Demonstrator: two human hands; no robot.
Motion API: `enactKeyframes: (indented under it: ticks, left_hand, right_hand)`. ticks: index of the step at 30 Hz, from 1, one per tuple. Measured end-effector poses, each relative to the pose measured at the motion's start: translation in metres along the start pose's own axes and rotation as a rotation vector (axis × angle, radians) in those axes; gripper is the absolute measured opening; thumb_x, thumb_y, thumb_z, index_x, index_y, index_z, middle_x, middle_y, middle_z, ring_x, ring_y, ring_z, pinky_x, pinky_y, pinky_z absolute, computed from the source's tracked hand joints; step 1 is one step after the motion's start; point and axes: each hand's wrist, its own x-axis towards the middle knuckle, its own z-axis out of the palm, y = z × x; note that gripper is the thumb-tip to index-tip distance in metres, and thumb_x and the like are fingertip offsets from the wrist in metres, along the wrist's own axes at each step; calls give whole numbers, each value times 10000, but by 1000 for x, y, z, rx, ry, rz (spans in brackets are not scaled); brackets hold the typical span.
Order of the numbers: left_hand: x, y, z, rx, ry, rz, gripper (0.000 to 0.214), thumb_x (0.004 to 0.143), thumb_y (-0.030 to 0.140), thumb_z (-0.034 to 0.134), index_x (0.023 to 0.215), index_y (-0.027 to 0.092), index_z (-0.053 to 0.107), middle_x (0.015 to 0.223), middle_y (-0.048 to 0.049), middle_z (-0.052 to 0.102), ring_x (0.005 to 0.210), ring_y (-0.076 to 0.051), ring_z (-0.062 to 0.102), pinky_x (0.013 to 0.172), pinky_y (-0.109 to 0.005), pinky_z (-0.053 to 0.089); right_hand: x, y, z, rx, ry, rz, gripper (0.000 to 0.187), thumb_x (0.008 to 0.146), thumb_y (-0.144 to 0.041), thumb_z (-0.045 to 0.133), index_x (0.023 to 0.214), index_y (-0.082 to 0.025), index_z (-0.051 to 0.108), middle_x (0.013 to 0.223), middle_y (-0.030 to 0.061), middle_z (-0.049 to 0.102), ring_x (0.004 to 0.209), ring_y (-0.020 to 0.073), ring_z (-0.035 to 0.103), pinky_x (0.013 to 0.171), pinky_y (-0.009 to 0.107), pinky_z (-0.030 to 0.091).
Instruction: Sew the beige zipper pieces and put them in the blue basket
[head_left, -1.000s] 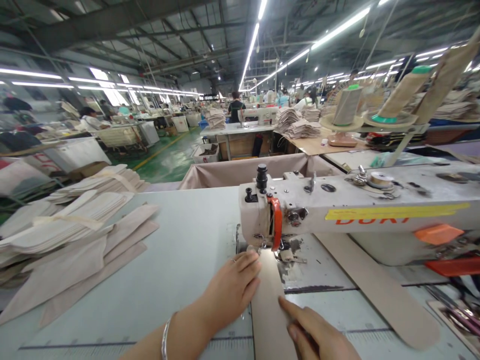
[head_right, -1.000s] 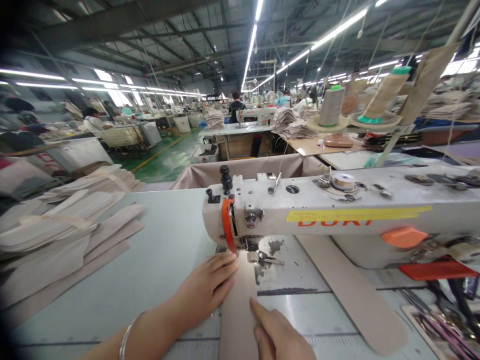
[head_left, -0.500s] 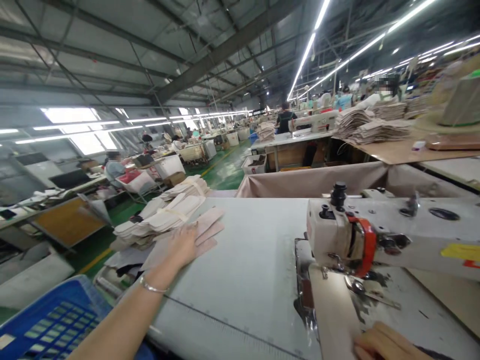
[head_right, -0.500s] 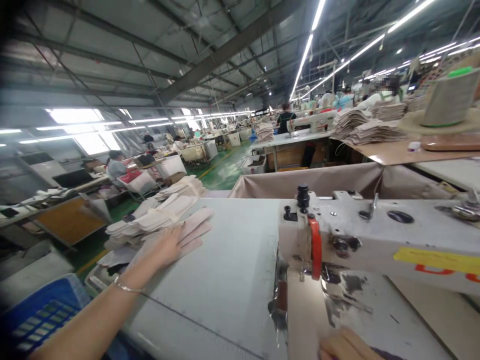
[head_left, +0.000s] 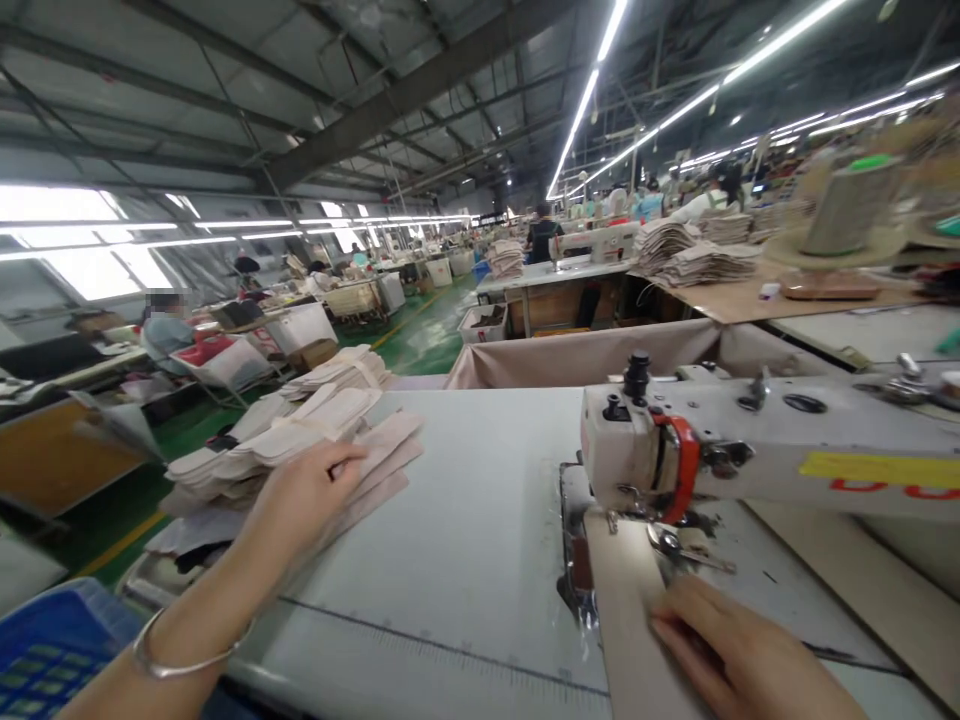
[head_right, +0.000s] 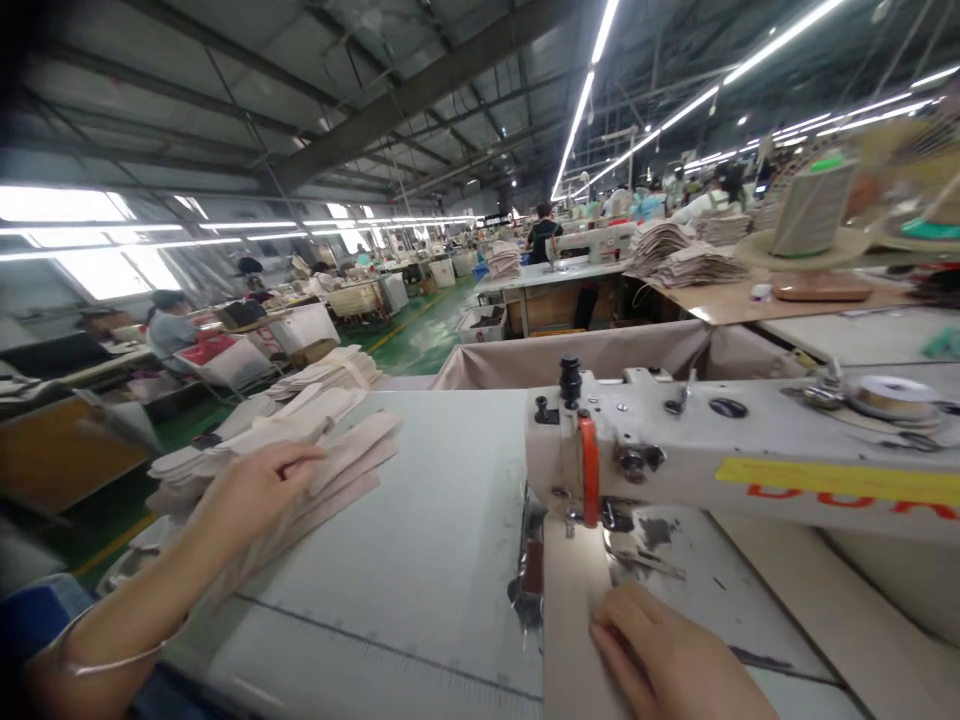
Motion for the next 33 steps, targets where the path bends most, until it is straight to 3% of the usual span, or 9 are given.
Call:
enactKeyframes:
  ticks: [2,5,8,10,14,20,24,27,33]
  left_hand:
    - [-2,45,11,-312,-249,18,315,903,418,504,1032,193,683,750,-15,698,696,-225,671,708,-309,521]
    - [-10,99,50,-628,-537,252,315,917,409,535,1128,201,644,913,-34,700,828,-211,671,740,-291,526]
    - [-15,128,90,-622,-436,506,213,937,317,527,1064,233,676,1126,-60,626,1079,-221,580,971,-351,446]
    - [-14,141,104,-644,-371,560,213,964,299,483,970,216,680,1131,-63,612,1113,-221,547,1020,-360,400]
    - [-13,166,103,-741,-496,494,271,997,321,426,935,192,657,938,-27,663,916,-187,605,865,-287,462]
    - [-28,202,119,-704,-654,478,302,910,164,462,1121,229,667,1168,-39,650,1105,-204,588,992,-321,417]
    - [-35,218,139,-654,-544,230,142,814,187,594,933,192,672,876,-25,696,816,-201,652,720,-284,477]
    - [-36,225,139,-634,-453,285,56,802,171,611,785,195,658,821,-13,695,794,-193,650,711,-274,452]
    - [-35,225,140,-624,-406,331,93,798,143,610,798,202,681,866,-20,706,813,-187,662,739,-274,465]
  right_hand:
    - [12,-1,-4,-93,45,-57,258,974,-241,421,1063,-268,662,1042,56,642,934,205,626,822,331,528]
    - [22,-2,-2,-194,50,-94,333,932,-124,451,1198,-229,622,1150,86,610,1021,239,582,881,402,507]
    - [22,-3,1,-210,54,-82,373,903,-74,489,1231,-208,606,1156,93,601,1034,239,559,911,408,484]
    - [20,-5,2,-202,67,-70,390,902,-75,507,1253,-219,595,1183,88,592,1064,243,540,930,416,467]
    - [19,-5,4,-154,72,-63,366,919,-112,530,1259,-235,590,1195,81,589,1057,249,526,920,429,457]
    - [19,-4,7,-137,80,-40,359,910,-109,536,1257,-192,576,1185,94,593,1035,264,517,906,447,454]
    - [19,-4,7,-145,93,-38,360,935,-111,480,1288,-137,548,1152,118,600,1018,269,517,914,458,454]
    - [21,-4,7,-164,70,-45,450,923,-114,498,1370,-153,490,1193,128,579,1078,288,504,936,471,453]
    - [23,-7,5,-185,44,-21,535,899,-107,509,1424,-192,452,1208,132,568,1151,304,486,949,486,466]
